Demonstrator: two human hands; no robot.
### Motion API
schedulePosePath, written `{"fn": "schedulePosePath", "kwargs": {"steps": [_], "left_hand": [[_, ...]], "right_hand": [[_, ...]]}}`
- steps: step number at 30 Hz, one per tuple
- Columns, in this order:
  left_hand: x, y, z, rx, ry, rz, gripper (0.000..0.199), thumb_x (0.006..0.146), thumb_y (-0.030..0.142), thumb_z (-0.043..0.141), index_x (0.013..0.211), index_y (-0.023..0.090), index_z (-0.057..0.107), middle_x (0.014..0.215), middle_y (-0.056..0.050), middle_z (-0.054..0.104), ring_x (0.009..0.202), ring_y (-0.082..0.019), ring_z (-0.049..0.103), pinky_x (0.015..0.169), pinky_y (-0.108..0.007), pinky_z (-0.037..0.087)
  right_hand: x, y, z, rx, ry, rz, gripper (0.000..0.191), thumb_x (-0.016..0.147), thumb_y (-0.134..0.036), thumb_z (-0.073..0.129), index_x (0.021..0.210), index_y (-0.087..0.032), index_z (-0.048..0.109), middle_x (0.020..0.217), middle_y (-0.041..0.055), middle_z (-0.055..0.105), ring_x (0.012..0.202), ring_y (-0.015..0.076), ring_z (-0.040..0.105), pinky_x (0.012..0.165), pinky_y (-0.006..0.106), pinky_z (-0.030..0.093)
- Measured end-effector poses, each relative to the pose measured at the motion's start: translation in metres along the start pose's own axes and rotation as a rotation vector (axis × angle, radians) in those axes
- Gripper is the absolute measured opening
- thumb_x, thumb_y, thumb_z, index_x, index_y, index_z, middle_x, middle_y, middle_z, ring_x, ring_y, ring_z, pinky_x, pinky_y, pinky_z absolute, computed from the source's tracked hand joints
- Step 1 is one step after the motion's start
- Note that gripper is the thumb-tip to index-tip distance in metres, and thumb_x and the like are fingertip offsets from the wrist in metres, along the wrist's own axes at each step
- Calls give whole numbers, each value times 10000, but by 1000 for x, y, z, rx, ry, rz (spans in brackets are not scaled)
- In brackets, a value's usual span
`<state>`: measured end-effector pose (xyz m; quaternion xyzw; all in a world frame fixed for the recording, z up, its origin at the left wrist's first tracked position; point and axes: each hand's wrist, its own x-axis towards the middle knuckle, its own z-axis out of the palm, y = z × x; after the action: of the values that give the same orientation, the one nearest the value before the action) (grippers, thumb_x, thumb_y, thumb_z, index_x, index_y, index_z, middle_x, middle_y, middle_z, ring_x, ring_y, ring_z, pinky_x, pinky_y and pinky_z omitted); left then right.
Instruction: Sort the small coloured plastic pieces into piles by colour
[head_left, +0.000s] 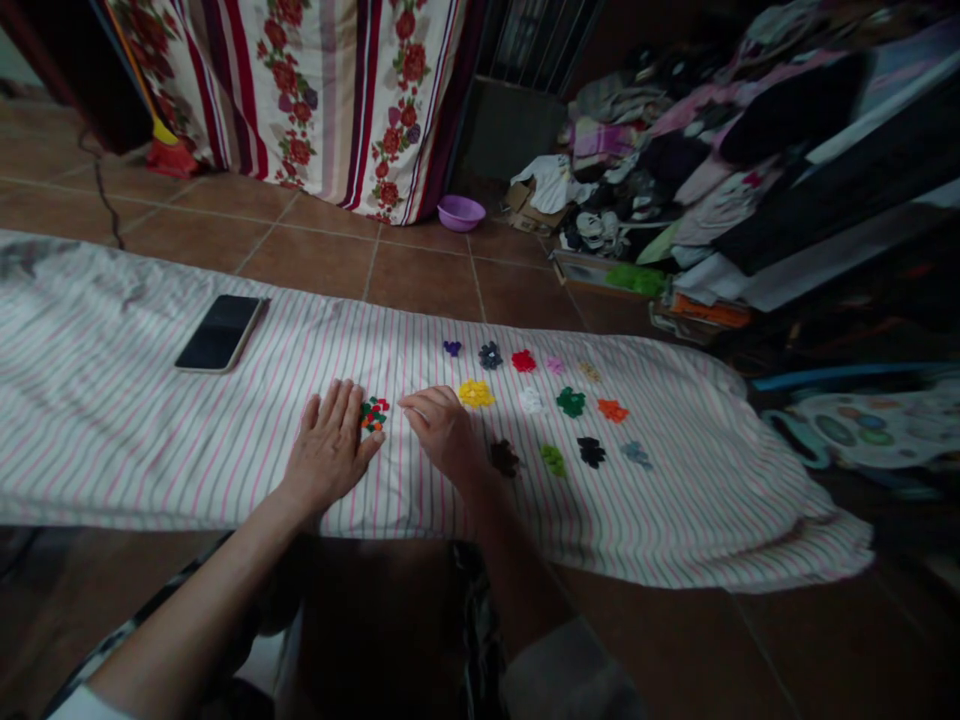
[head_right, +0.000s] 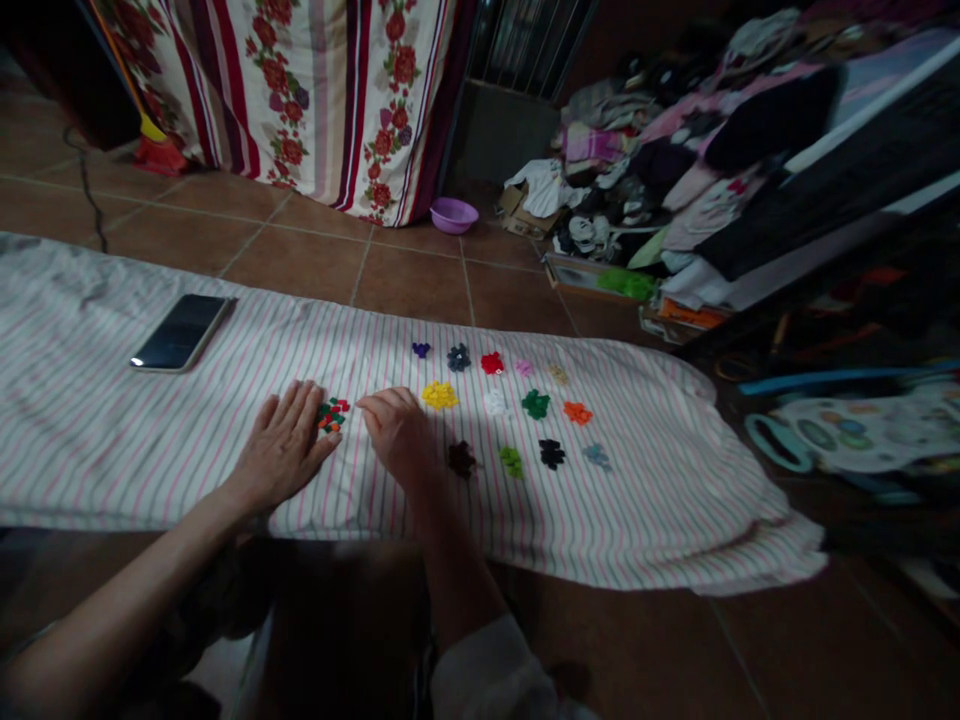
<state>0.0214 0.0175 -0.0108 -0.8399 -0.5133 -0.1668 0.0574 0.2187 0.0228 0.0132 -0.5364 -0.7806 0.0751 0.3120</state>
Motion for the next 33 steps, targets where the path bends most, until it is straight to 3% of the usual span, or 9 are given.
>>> {"fn": "schedulePosePath", "kwargs": {"steps": [14, 19, 24, 33], "left_hand": [[-13, -16, -6, 55, -75, -4, 700, 944, 535, 311, 1411, 18, 382, 1505, -249, 344, 1442, -342, 235, 1153, -505, 226], [-13, -14, -9, 62, -99, -9, 682, 944, 524, 331, 1416, 34, 385, 1504, -247, 346, 1434, -360, 241, 1142, -516, 253], [-14, -12, -10, 55, -94, -9, 626, 947, 481, 360, 1407, 58, 400, 1504, -242, 350, 1437, -352, 238, 1142, -533, 255], [-16, -14, -8, -10, -65, -2, 615, 940, 474, 383, 1411, 79, 382, 1492, -245, 371, 1444, -341, 228, 1134, -552, 263]], "right_hand": [[11, -28, 20, 39, -12, -43, 152, 898, -205, 590, 952, -205, 732, 945, 60, 675, 955, 204, 553, 867, 344, 468], [12, -33, 23, 16, -3, -49, 212, 917, -204, 553, 1038, -199, 727, 1105, 83, 661, 1111, 229, 494, 973, 383, 439], [11, -35, 28, -27, -99, -85, 315, 921, -144, 513, 1160, -261, 682, 1265, 41, 627, 1254, 256, 410, 1043, 467, 377], [15, -33, 40, 18, -80, -50, 287, 916, -128, 522, 1098, -263, 699, 1084, 44, 706, 1175, 251, 488, 1003, 466, 397]]}}
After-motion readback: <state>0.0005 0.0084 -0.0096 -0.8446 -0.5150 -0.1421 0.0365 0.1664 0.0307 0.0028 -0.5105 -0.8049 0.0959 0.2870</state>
